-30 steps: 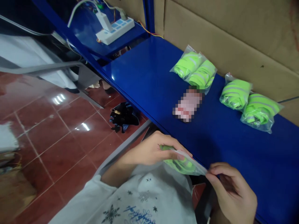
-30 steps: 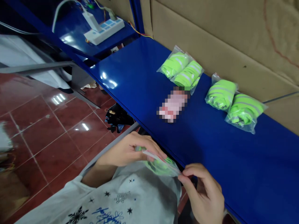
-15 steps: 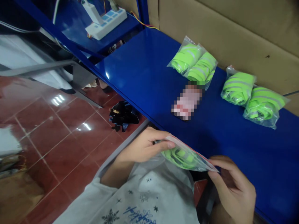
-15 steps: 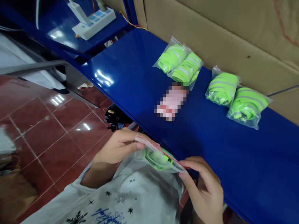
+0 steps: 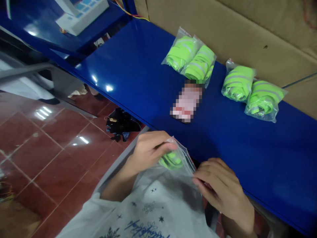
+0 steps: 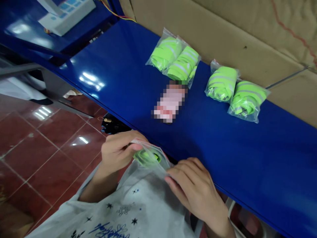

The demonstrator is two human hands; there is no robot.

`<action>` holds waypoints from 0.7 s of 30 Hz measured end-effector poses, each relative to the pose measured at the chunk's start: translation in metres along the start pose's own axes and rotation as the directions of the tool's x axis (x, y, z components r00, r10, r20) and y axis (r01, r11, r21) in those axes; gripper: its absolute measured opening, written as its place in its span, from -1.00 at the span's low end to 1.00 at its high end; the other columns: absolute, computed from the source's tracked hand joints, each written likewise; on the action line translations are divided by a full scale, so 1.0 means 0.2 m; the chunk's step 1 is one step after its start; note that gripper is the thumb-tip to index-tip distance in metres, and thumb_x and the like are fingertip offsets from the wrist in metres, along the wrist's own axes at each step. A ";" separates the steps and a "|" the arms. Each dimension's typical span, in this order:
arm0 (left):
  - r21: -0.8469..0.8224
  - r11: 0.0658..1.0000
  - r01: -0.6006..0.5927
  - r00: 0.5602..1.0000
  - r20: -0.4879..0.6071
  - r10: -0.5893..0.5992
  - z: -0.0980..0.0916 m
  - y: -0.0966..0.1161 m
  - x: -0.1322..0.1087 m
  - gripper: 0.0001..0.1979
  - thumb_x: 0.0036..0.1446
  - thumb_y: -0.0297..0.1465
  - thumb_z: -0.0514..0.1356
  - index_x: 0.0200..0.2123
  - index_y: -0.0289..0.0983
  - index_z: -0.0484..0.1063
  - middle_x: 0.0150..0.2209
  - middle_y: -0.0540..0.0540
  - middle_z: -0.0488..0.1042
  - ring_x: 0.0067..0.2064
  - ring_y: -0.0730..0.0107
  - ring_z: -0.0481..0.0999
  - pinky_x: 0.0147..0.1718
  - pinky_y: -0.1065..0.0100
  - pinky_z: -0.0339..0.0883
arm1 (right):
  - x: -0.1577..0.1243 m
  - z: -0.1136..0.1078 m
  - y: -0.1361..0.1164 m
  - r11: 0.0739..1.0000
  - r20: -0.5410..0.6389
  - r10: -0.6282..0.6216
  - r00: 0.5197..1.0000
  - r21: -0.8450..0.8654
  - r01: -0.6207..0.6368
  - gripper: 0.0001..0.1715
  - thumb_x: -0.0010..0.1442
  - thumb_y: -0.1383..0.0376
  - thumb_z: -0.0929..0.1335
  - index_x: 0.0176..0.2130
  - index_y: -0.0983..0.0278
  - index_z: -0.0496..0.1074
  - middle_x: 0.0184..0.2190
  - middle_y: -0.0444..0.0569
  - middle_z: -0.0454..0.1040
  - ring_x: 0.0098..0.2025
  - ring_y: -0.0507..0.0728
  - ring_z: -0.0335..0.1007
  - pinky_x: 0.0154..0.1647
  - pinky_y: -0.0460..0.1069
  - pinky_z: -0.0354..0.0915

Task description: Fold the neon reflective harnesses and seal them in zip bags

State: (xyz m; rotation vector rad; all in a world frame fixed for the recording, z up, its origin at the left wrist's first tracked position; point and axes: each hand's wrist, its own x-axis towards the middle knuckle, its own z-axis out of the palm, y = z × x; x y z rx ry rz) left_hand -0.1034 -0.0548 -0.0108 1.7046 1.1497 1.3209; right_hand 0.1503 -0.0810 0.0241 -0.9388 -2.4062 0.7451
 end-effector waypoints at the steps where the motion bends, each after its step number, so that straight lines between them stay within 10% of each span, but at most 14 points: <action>1: -0.009 1.000 0.000 1.000 0.026 0.000 0.00 -0.01 0.00 -0.67 0.35 -0.20 0.24 -0.39 -0.28 0.57 -0.46 -0.07 0.56 -0.43 0.44 0.52 -0.42 0.39 0.32 | 0.00 -0.01 0.00 0.999 0.008 -0.027 1.000 0.048 0.026 -0.86 0.33 0.41 0.42 -0.09 0.25 0.46 -0.27 -0.10 0.57 -0.21 0.07 0.48 -0.07 0.06 0.30; 6: -0.072 0.994 0.086 0.989 0.123 -0.077 -0.01 -0.05 0.01 -0.63 0.36 -0.18 0.22 -0.43 -0.30 0.53 -0.51 -0.03 0.51 -0.51 0.52 0.44 -0.53 0.42 0.21 | 0.00 -0.02 0.02 0.991 -0.031 0.007 0.999 0.133 -0.003 -0.91 0.29 0.36 0.47 -0.24 0.20 0.48 -0.40 -0.17 0.54 -0.34 0.05 0.47 -0.16 0.02 0.33; 13: -0.194 0.980 0.034 0.999 0.017 -0.032 -0.03 -0.01 0.02 -0.83 0.34 -0.34 0.26 -0.26 -0.26 0.62 -0.36 -0.07 0.62 -0.34 0.40 0.61 -0.37 0.40 0.43 | -0.02 0.04 0.07 0.860 -0.095 0.445 0.890 0.321 -0.396 -0.81 0.30 0.30 0.47 -0.07 0.12 0.51 -0.23 -0.16 0.61 -0.22 0.04 0.55 -0.16 -0.09 0.40; 21: -0.255 0.966 0.041 0.995 -0.075 -0.063 -0.03 0.03 0.04 -0.90 0.27 -0.40 0.32 -0.21 -0.15 0.68 -0.29 -0.06 0.67 -0.29 0.33 0.66 -0.33 0.32 0.53 | -0.01 0.08 0.06 0.861 -0.244 0.477 0.845 0.321 -0.394 -0.84 0.31 0.34 0.44 -0.09 0.15 0.52 -0.22 -0.11 0.59 -0.21 0.06 0.52 -0.17 -0.07 0.40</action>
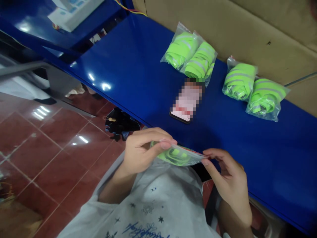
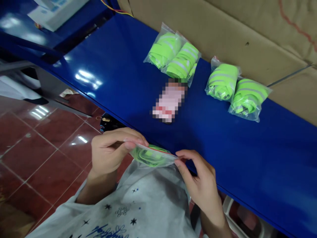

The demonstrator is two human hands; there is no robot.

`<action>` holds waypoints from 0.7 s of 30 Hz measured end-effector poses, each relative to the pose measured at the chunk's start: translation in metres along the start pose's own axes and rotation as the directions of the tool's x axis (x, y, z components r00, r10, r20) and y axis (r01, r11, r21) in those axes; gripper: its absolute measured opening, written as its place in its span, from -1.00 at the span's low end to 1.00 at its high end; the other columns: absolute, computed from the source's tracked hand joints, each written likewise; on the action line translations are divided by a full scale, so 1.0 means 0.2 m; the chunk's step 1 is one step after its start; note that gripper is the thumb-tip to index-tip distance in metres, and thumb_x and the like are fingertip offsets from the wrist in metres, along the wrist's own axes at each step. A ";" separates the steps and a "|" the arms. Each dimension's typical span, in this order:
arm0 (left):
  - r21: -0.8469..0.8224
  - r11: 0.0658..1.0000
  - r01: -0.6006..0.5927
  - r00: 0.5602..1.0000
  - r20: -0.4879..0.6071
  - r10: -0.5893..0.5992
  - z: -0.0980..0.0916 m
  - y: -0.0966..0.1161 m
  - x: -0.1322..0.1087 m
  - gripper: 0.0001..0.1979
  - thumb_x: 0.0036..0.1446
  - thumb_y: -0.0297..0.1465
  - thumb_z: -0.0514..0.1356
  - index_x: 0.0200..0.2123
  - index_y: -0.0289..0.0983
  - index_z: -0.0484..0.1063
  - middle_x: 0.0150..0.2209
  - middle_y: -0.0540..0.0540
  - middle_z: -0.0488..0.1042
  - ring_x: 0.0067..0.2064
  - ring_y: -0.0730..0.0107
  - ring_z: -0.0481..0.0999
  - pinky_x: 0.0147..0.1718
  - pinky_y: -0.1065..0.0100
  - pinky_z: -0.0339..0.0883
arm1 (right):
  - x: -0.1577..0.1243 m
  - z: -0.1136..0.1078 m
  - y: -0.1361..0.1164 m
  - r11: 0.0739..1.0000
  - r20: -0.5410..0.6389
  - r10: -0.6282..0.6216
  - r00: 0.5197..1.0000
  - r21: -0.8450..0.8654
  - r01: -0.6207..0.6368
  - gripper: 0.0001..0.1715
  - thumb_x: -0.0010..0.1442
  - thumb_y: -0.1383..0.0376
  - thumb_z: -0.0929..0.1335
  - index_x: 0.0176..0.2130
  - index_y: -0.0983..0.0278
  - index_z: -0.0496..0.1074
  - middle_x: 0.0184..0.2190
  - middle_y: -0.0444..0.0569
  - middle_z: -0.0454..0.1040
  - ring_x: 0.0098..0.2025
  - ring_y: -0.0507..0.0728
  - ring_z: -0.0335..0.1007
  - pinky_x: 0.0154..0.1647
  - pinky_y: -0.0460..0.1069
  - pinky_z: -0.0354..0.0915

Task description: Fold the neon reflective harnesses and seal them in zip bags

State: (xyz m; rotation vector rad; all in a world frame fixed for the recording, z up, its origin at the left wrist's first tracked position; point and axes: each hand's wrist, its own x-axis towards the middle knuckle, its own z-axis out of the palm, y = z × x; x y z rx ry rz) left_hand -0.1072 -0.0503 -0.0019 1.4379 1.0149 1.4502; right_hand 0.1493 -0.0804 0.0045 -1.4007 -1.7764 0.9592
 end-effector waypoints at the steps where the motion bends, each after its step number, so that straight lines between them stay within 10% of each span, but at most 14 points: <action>1: -0.017 1.000 0.013 1.000 0.007 -0.013 0.00 0.00 0.00 -0.90 0.27 -0.39 0.32 -0.21 -0.14 0.68 -0.29 -0.06 0.66 -0.29 0.31 0.66 -0.33 0.31 0.54 | 0.00 0.00 -0.01 1.000 -0.007 0.001 1.000 -0.012 -0.001 -0.86 0.31 0.34 0.44 -0.11 0.16 0.51 -0.23 -0.11 0.58 -0.23 0.06 0.51 -0.19 -0.06 0.40; 10: 0.202 0.979 -0.007 1.000 0.021 0.003 -0.04 0.04 0.02 -0.91 0.18 -0.50 0.38 -0.29 -0.19 0.68 -0.32 -0.04 0.68 -0.27 0.32 0.67 -0.26 0.31 0.56 | 0.01 0.00 0.00 0.983 0.020 -0.176 0.984 0.050 0.175 -0.86 0.29 0.45 0.39 -0.25 0.22 0.38 -0.37 -0.10 0.41 -0.31 0.06 0.38 -0.27 -0.01 0.31; 16: -0.060 0.992 0.114 0.990 -0.081 -0.118 0.01 0.01 -0.02 -0.91 0.27 -0.41 0.32 -0.32 -0.23 0.60 -0.32 -0.06 0.64 -0.32 0.41 0.62 -0.34 0.41 0.49 | 0.00 0.01 0.01 0.982 0.051 -0.172 0.984 0.091 0.166 -0.89 0.30 0.43 0.39 -0.19 0.22 0.43 -0.31 -0.07 0.47 -0.24 0.09 0.43 -0.21 0.01 0.35; 21: -0.149 0.973 0.175 0.984 0.043 -0.171 0.04 0.01 -0.03 -0.89 0.31 -0.33 0.28 -0.25 -0.24 0.58 -0.31 -0.09 0.59 -0.27 0.35 0.59 -0.31 0.34 0.47 | 0.00 0.04 0.03 0.969 -0.056 -0.215 0.975 0.115 0.221 -0.92 0.34 0.38 0.34 -0.25 0.22 0.36 -0.40 -0.09 0.40 -0.31 0.10 0.40 -0.28 0.03 0.34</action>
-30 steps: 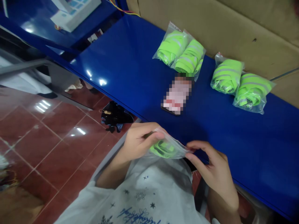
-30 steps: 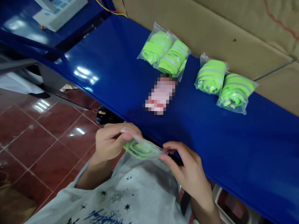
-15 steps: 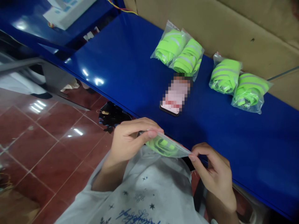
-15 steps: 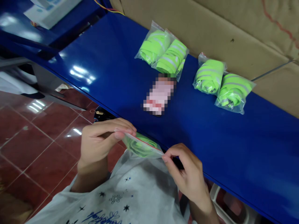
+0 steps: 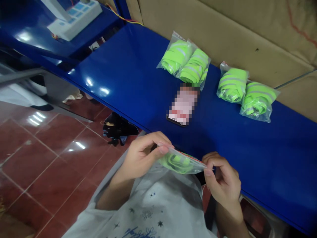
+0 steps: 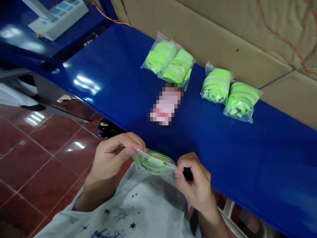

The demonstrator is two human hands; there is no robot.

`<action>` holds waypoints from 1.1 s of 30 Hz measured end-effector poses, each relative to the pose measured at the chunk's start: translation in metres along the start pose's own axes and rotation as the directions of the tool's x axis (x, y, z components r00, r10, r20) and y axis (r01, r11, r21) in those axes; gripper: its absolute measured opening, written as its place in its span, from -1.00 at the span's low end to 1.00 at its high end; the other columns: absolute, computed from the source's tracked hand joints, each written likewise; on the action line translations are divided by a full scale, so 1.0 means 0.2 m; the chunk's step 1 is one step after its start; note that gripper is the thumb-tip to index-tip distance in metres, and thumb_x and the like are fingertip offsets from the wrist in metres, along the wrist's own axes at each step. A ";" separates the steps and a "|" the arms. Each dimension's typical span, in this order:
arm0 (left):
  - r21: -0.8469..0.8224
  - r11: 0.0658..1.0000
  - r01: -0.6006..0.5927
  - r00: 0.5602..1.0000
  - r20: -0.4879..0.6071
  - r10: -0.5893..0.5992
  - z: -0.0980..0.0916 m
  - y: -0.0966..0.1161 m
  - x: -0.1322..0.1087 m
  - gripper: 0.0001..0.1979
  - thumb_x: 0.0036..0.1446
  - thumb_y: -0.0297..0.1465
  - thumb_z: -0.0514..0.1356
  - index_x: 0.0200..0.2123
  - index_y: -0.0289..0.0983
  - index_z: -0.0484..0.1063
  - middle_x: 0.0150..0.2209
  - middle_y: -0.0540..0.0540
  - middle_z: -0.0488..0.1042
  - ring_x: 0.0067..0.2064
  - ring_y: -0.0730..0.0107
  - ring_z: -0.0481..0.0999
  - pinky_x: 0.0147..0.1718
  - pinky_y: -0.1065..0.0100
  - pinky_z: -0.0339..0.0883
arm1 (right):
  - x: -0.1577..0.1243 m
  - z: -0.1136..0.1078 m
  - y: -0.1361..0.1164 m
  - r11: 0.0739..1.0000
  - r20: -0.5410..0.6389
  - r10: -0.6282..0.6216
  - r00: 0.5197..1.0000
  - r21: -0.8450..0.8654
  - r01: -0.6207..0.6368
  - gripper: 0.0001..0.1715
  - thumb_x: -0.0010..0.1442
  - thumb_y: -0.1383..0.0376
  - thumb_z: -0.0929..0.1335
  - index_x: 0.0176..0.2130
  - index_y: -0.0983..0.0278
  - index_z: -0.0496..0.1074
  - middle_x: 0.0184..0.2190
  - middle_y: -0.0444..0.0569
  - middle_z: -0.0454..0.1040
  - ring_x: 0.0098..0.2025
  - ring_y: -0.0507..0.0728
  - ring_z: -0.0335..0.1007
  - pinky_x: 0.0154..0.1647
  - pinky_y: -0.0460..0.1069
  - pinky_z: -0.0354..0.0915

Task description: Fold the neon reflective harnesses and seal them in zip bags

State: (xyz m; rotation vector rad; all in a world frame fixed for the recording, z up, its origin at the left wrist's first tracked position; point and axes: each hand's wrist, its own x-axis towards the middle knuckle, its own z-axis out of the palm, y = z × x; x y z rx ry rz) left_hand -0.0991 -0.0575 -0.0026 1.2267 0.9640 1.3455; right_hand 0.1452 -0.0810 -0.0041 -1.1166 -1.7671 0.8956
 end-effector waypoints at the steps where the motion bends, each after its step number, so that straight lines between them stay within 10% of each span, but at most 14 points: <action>1: -0.014 1.000 -0.014 1.000 0.003 0.014 0.01 0.00 0.00 -0.89 0.32 -0.34 0.27 -0.24 -0.24 0.57 -0.31 -0.10 0.59 -0.27 0.35 0.58 -0.31 0.34 0.46 | 0.00 0.00 0.00 1.000 0.013 0.004 1.000 0.010 -0.004 -0.94 0.34 0.37 0.33 -0.22 0.22 0.36 -0.37 -0.07 0.42 -0.29 0.11 0.41 -0.27 0.03 0.35; 14: 0.040 0.994 -0.098 0.993 -0.067 0.100 0.06 -0.02 -0.03 -0.93 0.32 -0.43 0.26 -0.22 -0.22 0.57 -0.30 -0.06 0.56 -0.26 0.41 0.55 -0.29 0.39 0.43 | 0.06 0.01 -0.05 0.990 0.124 -0.100 0.987 -0.091 0.112 -0.80 0.27 0.42 0.43 -0.10 0.22 0.45 -0.28 -0.07 0.50 -0.19 0.13 0.43 -0.10 0.09 0.31; 33: 0.125 0.992 -0.012 0.994 0.113 -0.002 0.11 -0.01 0.01 -0.90 0.16 -0.46 0.40 -0.28 -0.26 0.55 -0.30 -0.07 0.56 -0.25 0.41 0.55 -0.26 0.40 0.40 | 0.06 0.02 -0.06 0.996 0.095 0.014 0.995 -0.090 -0.005 -0.89 0.38 0.43 0.34 -0.14 0.22 0.38 -0.29 -0.10 0.43 -0.24 0.05 0.34 -0.22 -0.02 0.28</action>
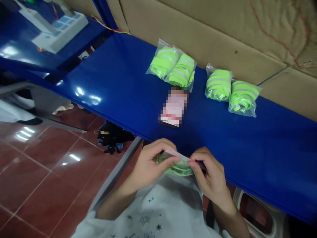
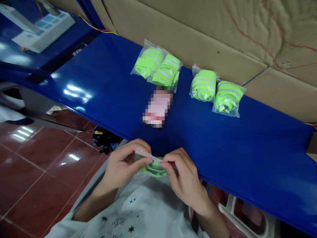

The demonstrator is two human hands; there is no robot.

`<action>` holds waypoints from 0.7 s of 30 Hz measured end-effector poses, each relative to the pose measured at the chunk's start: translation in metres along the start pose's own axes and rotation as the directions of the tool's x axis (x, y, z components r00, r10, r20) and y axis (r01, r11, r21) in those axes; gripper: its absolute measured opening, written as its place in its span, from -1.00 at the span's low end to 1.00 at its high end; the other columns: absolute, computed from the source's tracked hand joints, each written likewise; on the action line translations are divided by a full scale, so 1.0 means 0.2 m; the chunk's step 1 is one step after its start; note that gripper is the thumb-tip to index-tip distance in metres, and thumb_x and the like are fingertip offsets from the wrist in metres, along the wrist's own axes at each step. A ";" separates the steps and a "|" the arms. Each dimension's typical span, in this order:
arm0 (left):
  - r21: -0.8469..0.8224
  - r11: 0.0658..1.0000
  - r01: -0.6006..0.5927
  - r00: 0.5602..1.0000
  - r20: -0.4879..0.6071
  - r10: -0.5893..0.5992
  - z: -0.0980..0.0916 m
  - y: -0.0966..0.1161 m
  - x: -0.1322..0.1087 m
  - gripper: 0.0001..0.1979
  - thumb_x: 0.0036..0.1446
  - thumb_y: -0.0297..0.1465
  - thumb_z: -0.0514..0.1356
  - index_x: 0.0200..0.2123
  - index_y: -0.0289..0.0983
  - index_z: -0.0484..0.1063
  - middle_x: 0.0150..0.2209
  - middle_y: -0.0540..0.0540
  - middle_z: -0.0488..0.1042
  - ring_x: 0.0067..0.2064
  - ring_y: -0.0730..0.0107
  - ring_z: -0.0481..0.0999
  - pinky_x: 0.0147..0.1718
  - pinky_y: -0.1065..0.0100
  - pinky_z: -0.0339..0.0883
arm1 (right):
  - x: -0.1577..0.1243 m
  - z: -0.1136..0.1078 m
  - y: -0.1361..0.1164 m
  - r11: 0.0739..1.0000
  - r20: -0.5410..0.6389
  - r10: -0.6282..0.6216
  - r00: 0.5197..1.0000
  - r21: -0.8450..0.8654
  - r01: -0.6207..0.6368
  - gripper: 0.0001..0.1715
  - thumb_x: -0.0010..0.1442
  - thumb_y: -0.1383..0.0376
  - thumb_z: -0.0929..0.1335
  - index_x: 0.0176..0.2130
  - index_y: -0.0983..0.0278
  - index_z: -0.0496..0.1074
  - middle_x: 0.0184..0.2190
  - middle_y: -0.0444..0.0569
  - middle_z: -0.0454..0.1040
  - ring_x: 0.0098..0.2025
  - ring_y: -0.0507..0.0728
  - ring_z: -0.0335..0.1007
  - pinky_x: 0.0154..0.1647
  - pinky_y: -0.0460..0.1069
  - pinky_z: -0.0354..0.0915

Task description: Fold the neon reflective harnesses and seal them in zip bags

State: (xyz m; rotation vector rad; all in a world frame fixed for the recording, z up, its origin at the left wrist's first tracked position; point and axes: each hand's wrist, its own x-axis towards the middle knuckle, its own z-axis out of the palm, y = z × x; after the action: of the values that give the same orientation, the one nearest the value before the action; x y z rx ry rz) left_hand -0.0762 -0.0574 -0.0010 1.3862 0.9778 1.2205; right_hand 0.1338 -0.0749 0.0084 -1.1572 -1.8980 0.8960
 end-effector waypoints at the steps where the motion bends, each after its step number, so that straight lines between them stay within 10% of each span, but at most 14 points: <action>1: 0.019 1.000 0.007 1.000 0.001 -0.007 0.00 0.00 0.00 -0.92 0.18 -0.48 0.39 -0.29 -0.26 0.54 -0.31 -0.07 0.55 -0.26 0.42 0.54 -0.28 0.41 0.39 | 0.00 0.00 0.00 1.000 0.024 0.002 1.000 -0.009 -0.002 -0.88 0.37 0.42 0.36 -0.11 0.21 0.38 -0.26 -0.09 0.44 -0.22 0.05 0.35 -0.20 -0.02 0.29; 21: 0.034 0.990 -0.138 0.953 0.276 0.123 0.03 -0.03 0.02 -0.82 0.33 -0.53 0.20 -0.10 -0.25 0.59 -0.21 -0.11 0.61 -0.16 0.37 0.58 -0.16 0.35 0.45 | -0.01 -0.05 -0.01 0.998 0.051 0.013 0.999 0.059 -0.016 -0.92 0.38 0.39 0.38 -0.15 0.20 0.41 -0.35 -0.15 0.45 -0.32 0.01 0.32 -0.27 -0.05 0.24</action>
State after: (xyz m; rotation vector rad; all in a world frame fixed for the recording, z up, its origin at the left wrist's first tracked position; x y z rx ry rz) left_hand -0.0689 -0.0542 -0.0059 1.6339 0.7388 1.0681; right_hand 0.1427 -0.0750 0.0148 -1.1239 -1.8925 0.9912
